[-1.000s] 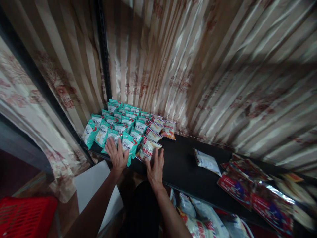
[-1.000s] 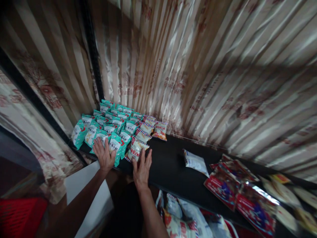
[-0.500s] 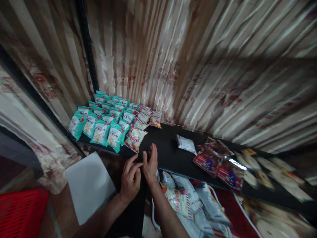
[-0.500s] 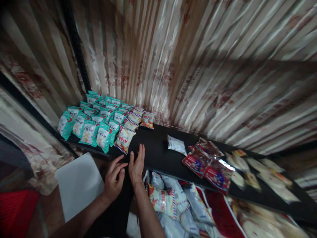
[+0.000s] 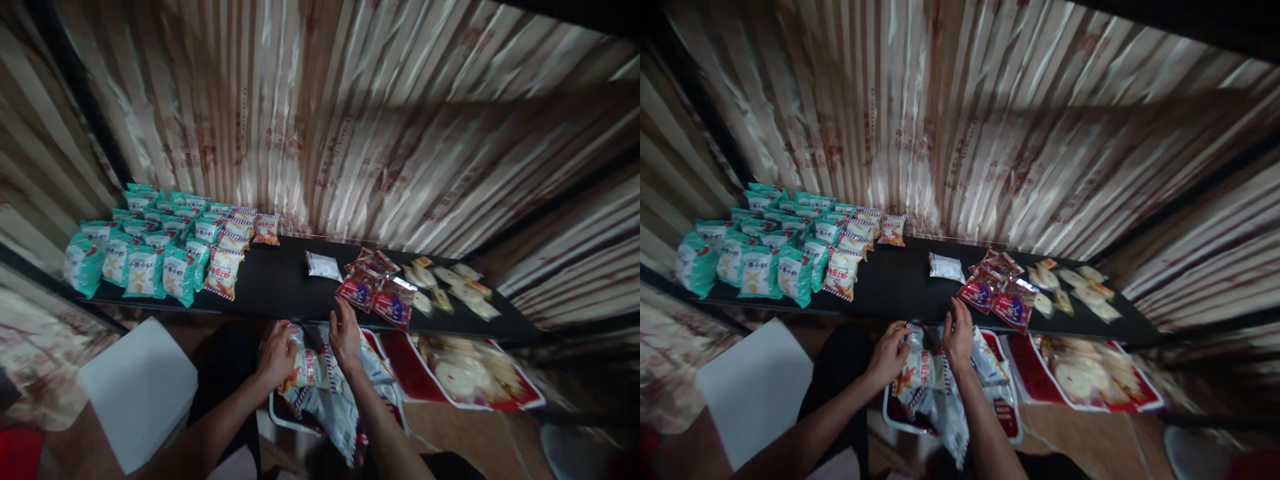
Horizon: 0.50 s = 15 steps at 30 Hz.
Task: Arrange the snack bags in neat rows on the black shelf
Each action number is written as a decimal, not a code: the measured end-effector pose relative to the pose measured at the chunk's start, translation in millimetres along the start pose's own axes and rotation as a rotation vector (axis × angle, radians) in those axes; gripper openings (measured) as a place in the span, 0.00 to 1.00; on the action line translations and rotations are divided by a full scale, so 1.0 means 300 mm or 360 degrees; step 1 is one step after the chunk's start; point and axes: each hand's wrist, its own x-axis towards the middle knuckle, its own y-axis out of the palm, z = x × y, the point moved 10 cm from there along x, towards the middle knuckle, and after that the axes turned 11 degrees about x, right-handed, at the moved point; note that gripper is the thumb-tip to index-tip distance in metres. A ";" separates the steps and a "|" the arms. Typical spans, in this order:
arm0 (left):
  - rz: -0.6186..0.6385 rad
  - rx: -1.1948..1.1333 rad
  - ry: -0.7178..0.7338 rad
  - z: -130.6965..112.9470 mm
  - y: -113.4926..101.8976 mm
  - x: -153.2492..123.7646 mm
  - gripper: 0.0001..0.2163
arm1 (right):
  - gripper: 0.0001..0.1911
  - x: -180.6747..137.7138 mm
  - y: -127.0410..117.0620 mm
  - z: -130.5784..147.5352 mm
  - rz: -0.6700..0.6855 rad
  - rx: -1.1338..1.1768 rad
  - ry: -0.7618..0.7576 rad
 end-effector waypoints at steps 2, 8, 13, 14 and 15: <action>-0.0032 0.0014 0.0063 -0.022 -0.004 0.032 0.12 | 0.21 0.059 0.023 0.006 0.0059 -0.0050 -0.0109; -0.0077 -0.0060 0.0198 -0.103 -0.007 0.146 0.12 | 0.26 0.272 0.139 -0.005 0.0307 -0.0335 -0.0282; -0.0092 -0.0105 0.0189 -0.157 -0.010 0.229 0.11 | 0.34 0.346 0.213 -0.131 0.0546 -0.0582 -0.0092; -0.0096 -0.0130 0.0170 -0.161 -0.010 0.245 0.11 | 0.35 0.351 0.222 -0.153 0.0579 -0.0605 -0.0061; -0.0099 -0.0169 0.0138 -0.161 -0.009 0.262 0.11 | 0.35 0.355 0.228 -0.167 0.0597 -0.0615 -0.0048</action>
